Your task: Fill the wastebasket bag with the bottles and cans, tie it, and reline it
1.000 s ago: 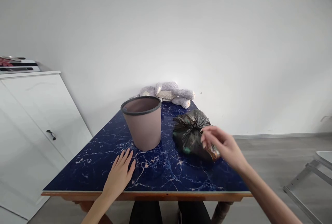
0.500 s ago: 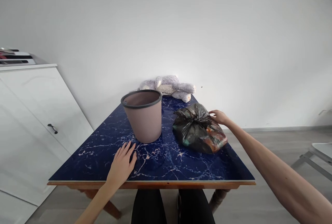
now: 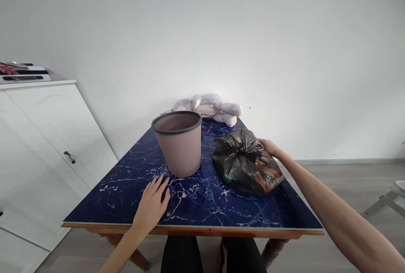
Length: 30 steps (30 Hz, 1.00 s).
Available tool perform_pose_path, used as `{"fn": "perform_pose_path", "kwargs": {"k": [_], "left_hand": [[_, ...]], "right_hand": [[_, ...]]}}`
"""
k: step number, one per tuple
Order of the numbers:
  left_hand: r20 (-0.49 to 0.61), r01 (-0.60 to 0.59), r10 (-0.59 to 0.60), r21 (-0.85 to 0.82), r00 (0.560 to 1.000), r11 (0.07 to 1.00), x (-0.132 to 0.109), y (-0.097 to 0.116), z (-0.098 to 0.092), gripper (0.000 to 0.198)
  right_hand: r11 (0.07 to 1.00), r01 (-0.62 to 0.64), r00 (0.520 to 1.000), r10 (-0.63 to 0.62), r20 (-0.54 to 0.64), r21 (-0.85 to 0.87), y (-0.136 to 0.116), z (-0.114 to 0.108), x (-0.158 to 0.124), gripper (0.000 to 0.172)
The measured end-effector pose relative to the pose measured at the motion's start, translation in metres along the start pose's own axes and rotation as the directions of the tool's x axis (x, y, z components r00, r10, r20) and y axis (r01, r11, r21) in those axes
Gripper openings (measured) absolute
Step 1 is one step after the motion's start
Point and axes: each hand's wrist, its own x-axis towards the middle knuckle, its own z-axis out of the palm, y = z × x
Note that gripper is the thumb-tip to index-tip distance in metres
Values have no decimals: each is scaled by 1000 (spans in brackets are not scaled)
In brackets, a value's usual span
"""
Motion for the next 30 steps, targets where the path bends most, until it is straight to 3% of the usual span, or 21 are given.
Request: {"fn": "perform_pose_path", "kwargs": {"k": [6, 10, 13, 16, 19, 24, 30], "left_hand": [[5, 13, -13, 0, 1000, 1000, 0, 2, -2, 58], [19, 5, -5, 12, 1000, 1000, 0, 2, -3, 58], [25, -3, 4, -3, 1000, 1000, 1, 0, -2, 58], [31, -5, 5, -15, 1000, 1000, 2, -2, -1, 59], [35, 8, -8, -23, 999, 1000, 1, -3, -1, 59], [34, 0, 1, -23, 999, 1000, 0, -4, 0, 58], [-48, -27, 23, -86, 999, 996, 4, 3, -10, 47]], "right_hand": [[963, -225, 972, 233, -39, 148, 3, -3, -8, 25], [875, -309, 919, 376, -119, 372, 3, -21, -14, 19], [753, -293, 865, 471, -172, 590, -1, -41, -20, 17], [581, -187, 833, 521, -186, 792, -12, -65, -28, 10], [371, -62, 846, 512, -149, 926, -30, -86, -38, 4], [62, 29, 893, 447, -54, 998, -66, -112, -63, 15], [-122, -8, 948, 314, 46, 992, -108, -122, -102, 14]]}}
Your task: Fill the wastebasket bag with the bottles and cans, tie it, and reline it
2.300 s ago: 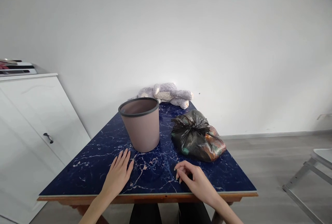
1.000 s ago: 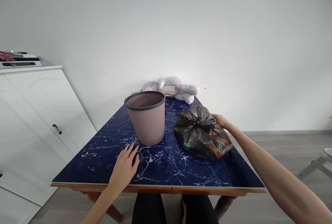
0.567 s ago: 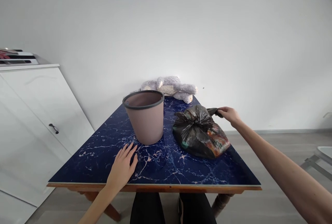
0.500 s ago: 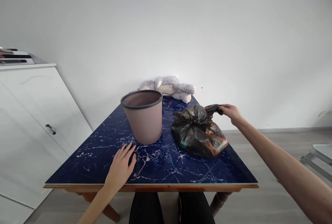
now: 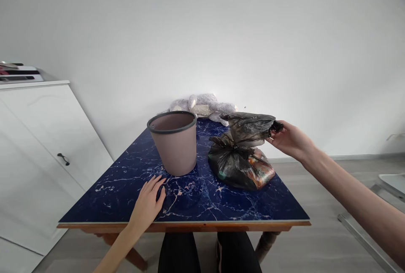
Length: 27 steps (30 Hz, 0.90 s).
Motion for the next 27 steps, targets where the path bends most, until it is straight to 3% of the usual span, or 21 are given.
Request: {"fn": "perform_pose_path", "kwargs": {"k": [4, 6, 8, 10, 12, 15, 19, 22, 25, 27], "left_hand": [[-28, -34, 29, -173, 999, 984, 6, 34, -22, 39], [51, -29, 48, -324, 998, 946, 9, 62, -38, 36], [215, 46, 73, -502, 974, 863, 13, 94, -55, 39], [367, 156, 124, -646, 922, 748, 18, 125, -73, 48], [416, 214, 166, -723, 894, 657, 24, 151, -89, 61], [394, 263, 118, -779, 912, 569, 34, 175, -104, 60], [366, 340, -67, -763, 928, 549, 41, 180, -113, 47], [346, 368, -150, -746, 926, 556, 43, 174, -120, 48], [332, 347, -131, -764, 934, 544, 46, 173, -128, 48], [318, 336, -132, -766, 939, 547, 48, 175, -131, 51]], "right_hand": [[995, -95, 988, 90, 126, 34, 13, 18, -38, 18], [989, -145, 976, 140, 169, 21, 23, 29, -56, 19], [981, -196, 966, 191, 177, 10, 32, 42, -74, 21], [968, -252, 956, 247, 158, 12, 42, 56, -89, 20], [957, -292, 948, 289, 137, 2, 51, 68, -103, 19], [956, -271, 946, 286, 151, -112, 62, 80, -118, 13], [862, -66, 918, 250, 309, -503, 67, 79, -124, 19], [644, 217, 888, 181, 422, -734, 63, 73, -123, 19], [389, 494, 833, 44, 551, -778, 58, 74, -128, 25], [339, 570, 799, -16, 601, -749, 55, 81, -139, 31]]}}
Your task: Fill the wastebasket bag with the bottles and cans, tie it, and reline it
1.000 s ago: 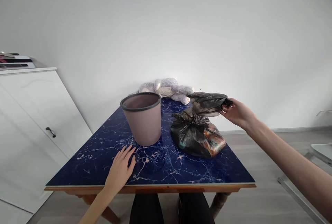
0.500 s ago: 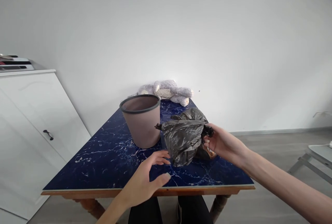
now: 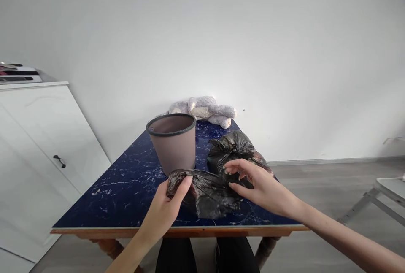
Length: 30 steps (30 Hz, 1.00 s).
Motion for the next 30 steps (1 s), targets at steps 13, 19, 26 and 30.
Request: {"fn": "perform_pose_path", "kwargs": {"k": [13, 19, 26, 30], "left_hand": [[46, -15, 12, 62, 999, 998, -10, 16, 0, 47], [137, 38, -15, -168, 990, 985, -3, 22, -17, 37], [79, 77, -47, -444, 996, 893, 0, 33, -32, 31], [-11, 131, -148, -407, 989, 904, -4, 42, -44, 49]], "right_hand": [[964, 265, 956, -263, 132, -1, -44, 10, -2, 17], [987, 151, 986, -147, 75, -56, -31, -3, 1, 15], [936, 197, 979, -205, 4, -290, -18, -21, 2, 24], [820, 313, 937, -348, 17, -480, -14, -29, 1, 28]]}}
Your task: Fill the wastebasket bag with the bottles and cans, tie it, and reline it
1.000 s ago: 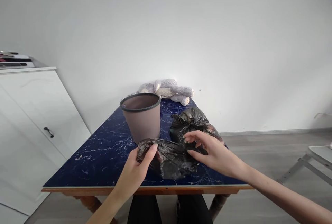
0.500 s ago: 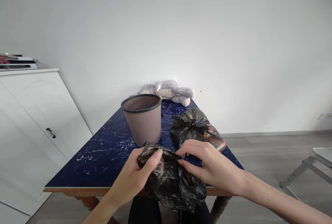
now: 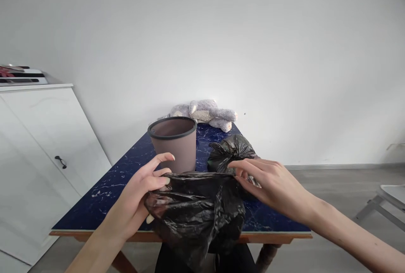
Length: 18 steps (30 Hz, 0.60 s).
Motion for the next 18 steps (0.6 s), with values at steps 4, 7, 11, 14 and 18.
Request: {"fn": "perform_pose_path", "kwargs": {"k": [4, 7, 11, 14, 18], "left_hand": [[-62, 34, -39, -85, 997, 996, -5, 4, -8, 68], [-54, 54, -62, -136, 997, 989, -6, 4, -7, 69], [-22, 51, -52, -49, 998, 997, -1, 5, 4, 69], [53, 42, -42, 14, 998, 999, -2, 8, 15, 65], [289, 44, -60, 62, 955, 997, -13, 10, 37, 52]], "right_hand": [[993, 48, 999, -47, 12, -105, 4, -1, -3, 29], [998, 29, 998, -32, -46, -54, -6, -7, -3, 27], [955, 65, 991, -26, -135, 291, -44, -26, 4, 24], [888, 100, 988, -142, 61, 448, -70, -33, 13, 25], [921, 79, 906, -226, 359, 380, -76, -8, 24, 30]]}}
